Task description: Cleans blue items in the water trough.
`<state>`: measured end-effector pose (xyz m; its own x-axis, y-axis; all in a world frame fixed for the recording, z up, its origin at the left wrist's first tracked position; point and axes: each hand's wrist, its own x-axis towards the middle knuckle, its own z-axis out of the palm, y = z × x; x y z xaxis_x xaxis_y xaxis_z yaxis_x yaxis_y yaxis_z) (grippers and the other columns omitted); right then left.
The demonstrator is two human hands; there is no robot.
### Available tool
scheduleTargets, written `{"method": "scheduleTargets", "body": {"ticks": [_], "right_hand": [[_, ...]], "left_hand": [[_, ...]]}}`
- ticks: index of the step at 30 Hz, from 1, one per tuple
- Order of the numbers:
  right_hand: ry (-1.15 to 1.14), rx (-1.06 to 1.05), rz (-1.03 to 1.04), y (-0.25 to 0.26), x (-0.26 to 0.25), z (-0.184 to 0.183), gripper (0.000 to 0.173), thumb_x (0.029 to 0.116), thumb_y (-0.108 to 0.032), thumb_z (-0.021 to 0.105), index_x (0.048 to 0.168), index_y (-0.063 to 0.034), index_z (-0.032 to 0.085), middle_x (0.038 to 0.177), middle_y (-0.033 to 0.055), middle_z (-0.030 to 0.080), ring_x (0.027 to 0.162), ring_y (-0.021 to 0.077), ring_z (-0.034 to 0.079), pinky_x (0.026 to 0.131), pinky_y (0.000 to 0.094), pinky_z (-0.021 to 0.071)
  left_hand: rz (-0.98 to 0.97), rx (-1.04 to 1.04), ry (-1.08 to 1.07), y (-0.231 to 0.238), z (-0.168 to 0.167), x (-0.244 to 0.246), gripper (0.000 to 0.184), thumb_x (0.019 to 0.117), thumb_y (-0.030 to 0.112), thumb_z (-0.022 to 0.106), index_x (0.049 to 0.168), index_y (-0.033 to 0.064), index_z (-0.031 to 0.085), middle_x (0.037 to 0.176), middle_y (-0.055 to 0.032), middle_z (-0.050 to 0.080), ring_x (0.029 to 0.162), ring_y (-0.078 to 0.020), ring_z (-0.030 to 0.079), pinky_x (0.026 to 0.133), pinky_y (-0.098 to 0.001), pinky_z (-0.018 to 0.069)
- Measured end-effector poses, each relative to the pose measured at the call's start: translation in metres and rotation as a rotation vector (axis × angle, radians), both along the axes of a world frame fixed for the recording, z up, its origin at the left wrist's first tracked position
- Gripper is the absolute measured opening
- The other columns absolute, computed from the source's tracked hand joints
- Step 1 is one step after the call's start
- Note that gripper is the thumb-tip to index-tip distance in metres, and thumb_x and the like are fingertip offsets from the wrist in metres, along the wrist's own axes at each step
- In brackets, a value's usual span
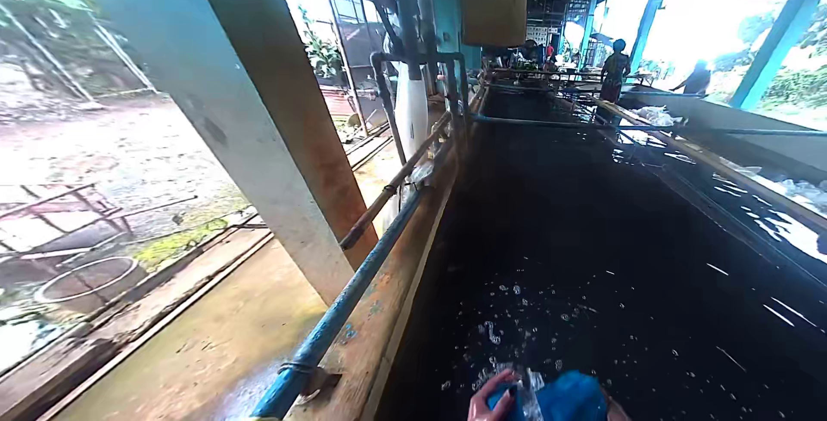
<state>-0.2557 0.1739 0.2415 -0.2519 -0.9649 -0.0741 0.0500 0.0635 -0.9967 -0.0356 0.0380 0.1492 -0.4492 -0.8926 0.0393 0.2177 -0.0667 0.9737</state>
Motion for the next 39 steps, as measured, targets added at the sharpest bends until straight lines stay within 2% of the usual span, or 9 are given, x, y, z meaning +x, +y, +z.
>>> {"method": "scheduleTargets", "body": {"ticks": [5,9,15,19,25,31,34,36,39], "right_hand": [[0.088,-0.084,0.099,0.021,0.030,0.061,0.103,0.0694,-0.037,0.089,0.148,0.0051,0.039,0.138,0.0074,0.060,0.123,0.0061,0.059,0.107,0.0268,0.0500],[-0.013,0.208,0.002,0.065,0.063,0.091,0.070,0.0815,-0.004,0.076,0.143,0.0052,0.045,0.125,0.0101,0.064,0.111,0.0086,0.062,0.097,0.0299,0.0530],[-0.048,0.409,-0.146,0.094,0.082,0.092,0.062,0.0910,0.001,0.064,0.148,0.0001,0.039,0.121,0.0121,0.060,0.100,0.0099,0.060,0.085,0.0291,0.0527],[0.072,0.091,0.029,0.082,0.064,0.060,0.098,0.0620,-0.006,0.087,0.148,0.0005,0.040,0.128,0.0092,0.066,0.113,0.0090,0.065,0.099,0.0285,0.0554],[0.448,-0.034,0.018,0.072,0.069,0.035,0.116,0.0727,-0.008,0.081,0.162,0.0014,0.009,0.152,0.0265,0.046,0.124,0.0253,0.062,0.107,0.0400,0.0503],[0.332,-0.084,-0.190,0.095,0.077,0.040,0.141,0.0601,-0.025,0.095,0.164,-0.0033,0.003,0.156,0.0233,0.042,0.140,0.0265,0.049,0.113,0.0409,0.0462],[0.061,-0.003,-0.367,0.113,0.074,0.047,0.113,0.0812,-0.024,0.079,0.166,-0.0136,0.005,0.166,0.0205,0.026,0.147,0.0319,0.040,0.110,0.0461,0.0480],[-0.304,0.139,-0.373,0.115,0.085,0.047,0.074,0.1059,-0.021,0.050,0.166,-0.0250,0.006,0.163,0.0175,0.033,0.140,0.0360,0.047,0.099,0.0566,0.0510],[-0.683,0.127,-0.347,0.103,0.098,0.048,0.060,0.1093,-0.053,0.022,0.156,-0.0169,0.034,0.140,0.0171,0.058,0.120,0.0330,0.063,0.091,0.0541,0.0566]], "left_hand": [[-0.128,-0.256,0.328,0.021,0.093,-0.029,0.057,0.0955,0.048,0.063,0.124,0.0000,0.069,0.133,-0.0184,0.066,0.129,-0.0307,0.060,0.112,-0.0465,0.0473],[-0.243,-0.145,0.537,0.053,0.131,-0.034,0.061,0.0930,0.053,0.062,0.128,0.0038,0.068,0.142,-0.0166,0.061,0.135,-0.0284,0.054,0.115,-0.0434,0.0433],[-0.506,-0.505,-0.110,0.060,0.165,-0.002,0.080,0.0928,0.071,0.049,0.141,0.0080,0.062,0.158,-0.0186,0.043,0.149,-0.0297,0.037,0.122,-0.0461,0.0319],[-0.699,-0.501,-0.340,0.074,0.186,0.008,0.102,0.0733,0.049,0.086,0.157,0.0124,0.041,0.159,-0.0198,0.039,0.145,-0.0321,0.040,0.117,-0.0501,0.0383],[-0.632,-0.443,-0.929,0.106,0.189,-0.001,0.102,0.0753,0.052,0.086,0.160,0.0363,0.032,0.162,-0.0218,0.033,0.133,-0.0398,0.053,0.101,-0.0610,0.0500],[-0.375,-0.288,-0.592,0.092,0.165,0.008,0.045,0.0841,0.021,0.081,0.122,0.0010,0.068,0.122,-0.0189,0.067,0.115,-0.0272,0.064,0.103,-0.0455,0.0515],[-0.152,-0.483,-0.656,0.092,0.166,0.011,0.045,0.0849,0.028,0.078,0.120,0.0007,0.070,0.130,-0.0214,0.062,0.122,-0.0318,0.060,0.105,-0.0477,0.0494],[-0.104,-0.674,-0.669,0.102,0.170,0.010,0.038,0.0843,0.031,0.079,0.114,0.0068,0.075,0.135,-0.0202,0.061,0.127,-0.0348,0.058,0.107,-0.0493,0.0478],[-0.130,-0.948,-0.436,0.120,0.159,0.003,0.025,0.0822,0.026,0.081,0.102,0.0113,0.078,0.127,-0.0179,0.067,0.122,-0.0339,0.061,0.105,-0.0485,0.0505]]}}
